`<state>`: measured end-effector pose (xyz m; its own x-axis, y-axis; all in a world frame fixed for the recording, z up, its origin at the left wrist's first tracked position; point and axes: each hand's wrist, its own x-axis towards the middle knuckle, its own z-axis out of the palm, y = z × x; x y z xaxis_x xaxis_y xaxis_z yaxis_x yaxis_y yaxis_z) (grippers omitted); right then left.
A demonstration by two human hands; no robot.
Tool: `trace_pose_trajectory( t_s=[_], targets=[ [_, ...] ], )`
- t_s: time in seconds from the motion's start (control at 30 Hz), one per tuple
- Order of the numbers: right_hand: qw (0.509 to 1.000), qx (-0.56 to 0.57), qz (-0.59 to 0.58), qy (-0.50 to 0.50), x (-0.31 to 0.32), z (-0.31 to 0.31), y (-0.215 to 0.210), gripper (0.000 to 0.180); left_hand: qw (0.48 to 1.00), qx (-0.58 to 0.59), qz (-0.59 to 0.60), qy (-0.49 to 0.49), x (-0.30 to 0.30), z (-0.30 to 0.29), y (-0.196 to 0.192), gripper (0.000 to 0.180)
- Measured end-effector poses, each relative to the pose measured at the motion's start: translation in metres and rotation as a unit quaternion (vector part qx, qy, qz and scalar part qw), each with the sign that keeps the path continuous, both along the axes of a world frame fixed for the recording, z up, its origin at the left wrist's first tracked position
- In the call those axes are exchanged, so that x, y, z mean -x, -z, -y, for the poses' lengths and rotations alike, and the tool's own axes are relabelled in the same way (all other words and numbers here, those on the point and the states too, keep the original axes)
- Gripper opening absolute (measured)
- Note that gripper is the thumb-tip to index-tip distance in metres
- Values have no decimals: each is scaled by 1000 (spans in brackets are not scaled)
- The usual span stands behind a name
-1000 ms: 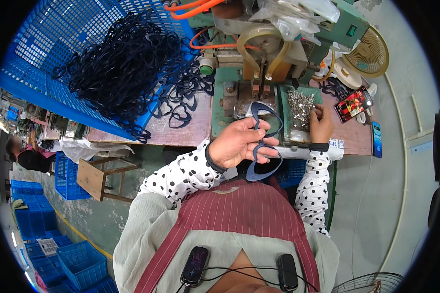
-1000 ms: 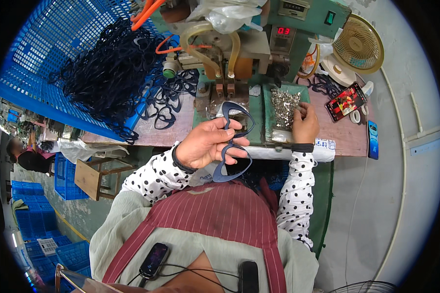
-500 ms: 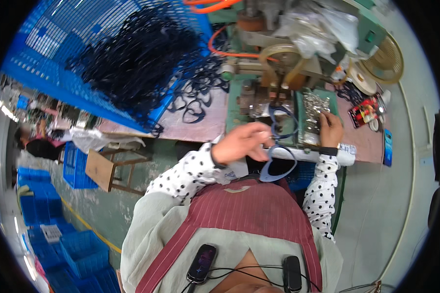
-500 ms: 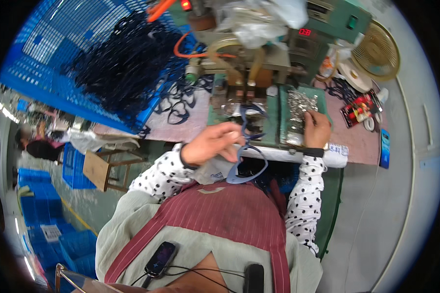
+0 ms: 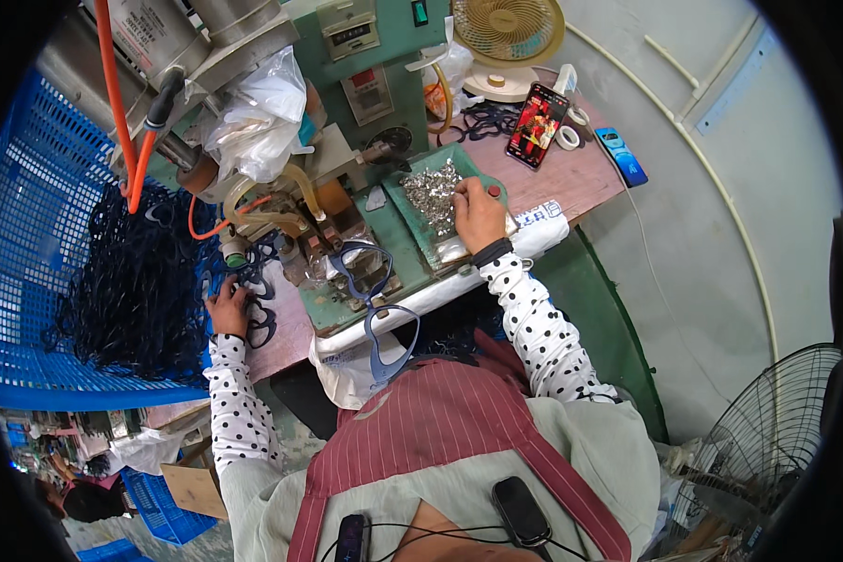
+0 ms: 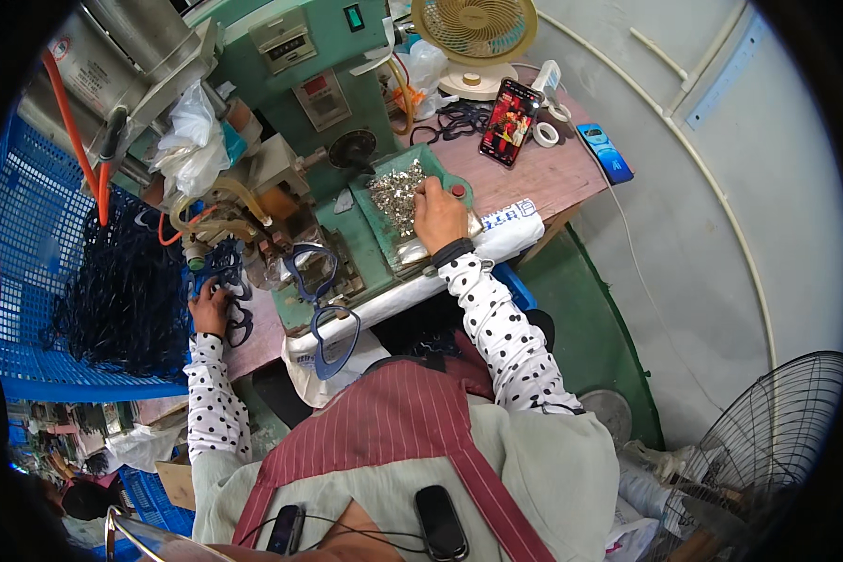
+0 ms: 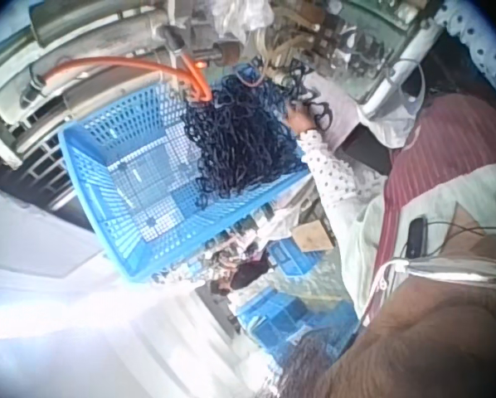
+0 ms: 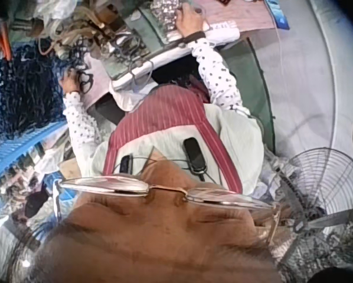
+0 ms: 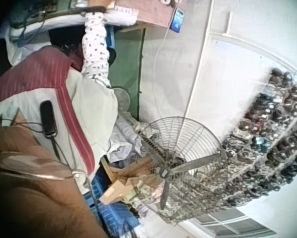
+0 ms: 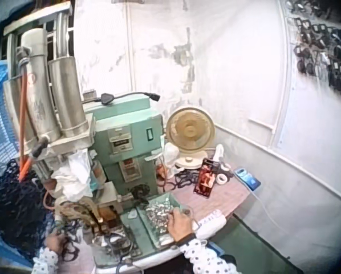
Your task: The person repeatedly picks up a dark blue shoe part and a small metal pin, inserts the pin into the part, and places the assembly into a machine. The person continues this process, handling parts one at a time.
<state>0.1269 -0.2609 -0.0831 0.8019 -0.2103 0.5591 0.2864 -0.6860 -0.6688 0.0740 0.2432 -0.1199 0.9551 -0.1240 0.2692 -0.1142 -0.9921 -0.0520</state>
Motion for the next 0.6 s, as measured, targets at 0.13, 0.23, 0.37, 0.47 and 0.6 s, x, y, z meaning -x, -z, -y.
trace_pose_trajectory(
  t_s=[0.13, 0.23, 0.37, 0.47, 0.6],
  targets=[
    [998, -27, -51, -5, 0, -1, -2, 10, 968, 221, 115, -14, 2, 4, -19, 18],
    [996, -62, -62, -22, 2, -3, -6, 12, 857, 464, 219, -45, -4, -6, -10, 15],
    [990, 136, 25, -23, 5, 5, -14, 14, 867, 422, 263, -45, 29, 115, -86, 14],
    [988, 131, 78, -30, 0, 4, -18, 14, 928, 228, 264, 132, 54, 172, -123, 25],
    [996, 5, 57, -70, 3, -10, -28, 14, 900, 173, 239, 321, 61, 223, -139, 36]
  ],
)
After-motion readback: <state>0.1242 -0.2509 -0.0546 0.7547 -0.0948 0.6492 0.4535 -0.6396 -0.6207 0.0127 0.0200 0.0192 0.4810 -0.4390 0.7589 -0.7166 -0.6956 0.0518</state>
